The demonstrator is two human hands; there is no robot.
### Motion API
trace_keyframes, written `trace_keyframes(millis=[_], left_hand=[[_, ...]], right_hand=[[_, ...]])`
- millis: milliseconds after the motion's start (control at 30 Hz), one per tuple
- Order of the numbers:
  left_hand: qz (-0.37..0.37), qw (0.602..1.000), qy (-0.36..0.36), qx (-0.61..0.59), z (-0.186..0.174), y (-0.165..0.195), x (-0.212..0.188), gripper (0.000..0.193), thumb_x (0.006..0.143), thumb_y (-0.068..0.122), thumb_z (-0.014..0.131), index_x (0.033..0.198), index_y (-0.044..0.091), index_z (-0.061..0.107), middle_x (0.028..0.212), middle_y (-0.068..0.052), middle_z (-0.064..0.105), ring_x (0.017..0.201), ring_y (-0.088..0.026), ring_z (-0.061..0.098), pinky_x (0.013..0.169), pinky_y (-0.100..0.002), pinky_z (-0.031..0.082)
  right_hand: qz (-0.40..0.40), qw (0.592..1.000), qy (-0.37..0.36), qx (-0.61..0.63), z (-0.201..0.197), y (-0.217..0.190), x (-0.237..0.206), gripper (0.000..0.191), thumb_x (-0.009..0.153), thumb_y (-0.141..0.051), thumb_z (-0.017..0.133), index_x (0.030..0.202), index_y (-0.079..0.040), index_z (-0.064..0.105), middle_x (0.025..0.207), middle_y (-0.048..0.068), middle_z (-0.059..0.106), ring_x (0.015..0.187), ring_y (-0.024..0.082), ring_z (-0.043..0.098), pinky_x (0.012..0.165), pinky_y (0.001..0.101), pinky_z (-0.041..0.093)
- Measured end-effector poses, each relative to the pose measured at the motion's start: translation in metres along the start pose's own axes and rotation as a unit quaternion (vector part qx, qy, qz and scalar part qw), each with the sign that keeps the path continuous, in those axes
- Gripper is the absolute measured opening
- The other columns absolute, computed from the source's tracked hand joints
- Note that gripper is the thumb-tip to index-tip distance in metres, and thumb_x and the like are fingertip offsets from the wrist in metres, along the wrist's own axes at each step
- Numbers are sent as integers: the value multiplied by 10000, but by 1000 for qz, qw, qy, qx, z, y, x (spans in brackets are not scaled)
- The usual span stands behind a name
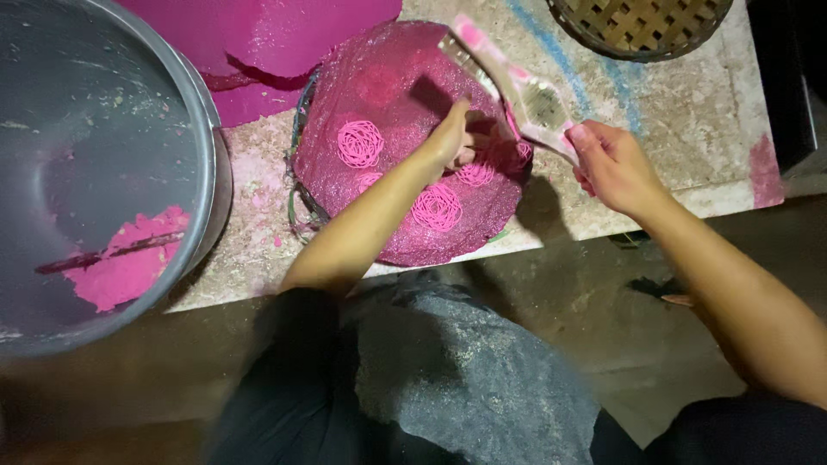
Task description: The person sits at a low table and uses a hand-held extruder tool to press pink paste into coiled rosette nests on round trays. They load paste from a large basin into the extruder, squeeze it out in swirls onto the trays, and set filled trays aside as they fill more.
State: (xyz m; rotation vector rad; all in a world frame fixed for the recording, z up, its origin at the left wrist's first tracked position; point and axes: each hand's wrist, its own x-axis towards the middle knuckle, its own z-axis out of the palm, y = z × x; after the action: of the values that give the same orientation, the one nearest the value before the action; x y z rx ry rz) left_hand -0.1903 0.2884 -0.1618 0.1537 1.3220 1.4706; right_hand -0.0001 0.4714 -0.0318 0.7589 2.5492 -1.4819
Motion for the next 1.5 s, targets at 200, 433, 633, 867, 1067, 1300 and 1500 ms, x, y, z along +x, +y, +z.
trace_keyframes(millis=[200,433,633,867,1067,1300,1500], left_hand=[[287,877,85,375,-17,4,-12,685,1055,467,458,1588,50,351,1146,-230,741,754,-282,610,668,-428,508],[319,704,130,621,-51,84,-130,383,885,287,679,1184,57,612,973,-203,722,902,-370,716,804,-495,562],[198,707,-16,679,-80,134,-302,312,868,313,680,1129,146,646,930,-133,730,860,-323,723,781,-457,564],[50,766,-7,641,-132,135,-451,256,844,343,669,1086,258,672,895,-49,745,818,-268,744,758,-413,567],[164,793,120,574,-268,59,-515,461,821,267,728,1273,228,647,988,-88,744,894,-271,724,809,-409,561],[147,984,100,-3,-408,-39,-562,353,837,122,716,1176,24,706,1126,-105,744,1019,-204,704,864,-354,582],[314,933,30,-172,-380,-79,-510,229,924,111,701,1142,41,689,971,-80,705,847,-184,674,784,-353,567]], right_hand=[[-52,995,41,77,6,13,19,438,1109,-459,466,956,-61,571,658,12,533,522,99,496,474,280,408],[-256,963,-78,4,33,-83,2,392,1022,-426,653,1061,-37,614,768,24,551,640,134,531,540,291,437],[-612,726,-41,-311,87,-237,-24,389,963,-428,657,966,-41,619,801,91,585,739,274,623,619,400,478],[-609,662,-341,-273,208,-340,-24,483,889,-531,645,891,-51,699,657,122,639,569,332,616,489,462,446],[-539,681,-490,-80,279,-359,-22,436,1014,-471,583,1043,-56,715,818,65,708,713,234,733,637,392,546],[-772,468,-69,-425,305,-410,-3,235,823,-296,802,985,-139,735,807,20,655,761,208,667,640,367,503],[-826,427,156,-335,383,-427,35,305,834,-205,809,1125,-178,723,1124,87,637,1049,259,606,856,392,521]])
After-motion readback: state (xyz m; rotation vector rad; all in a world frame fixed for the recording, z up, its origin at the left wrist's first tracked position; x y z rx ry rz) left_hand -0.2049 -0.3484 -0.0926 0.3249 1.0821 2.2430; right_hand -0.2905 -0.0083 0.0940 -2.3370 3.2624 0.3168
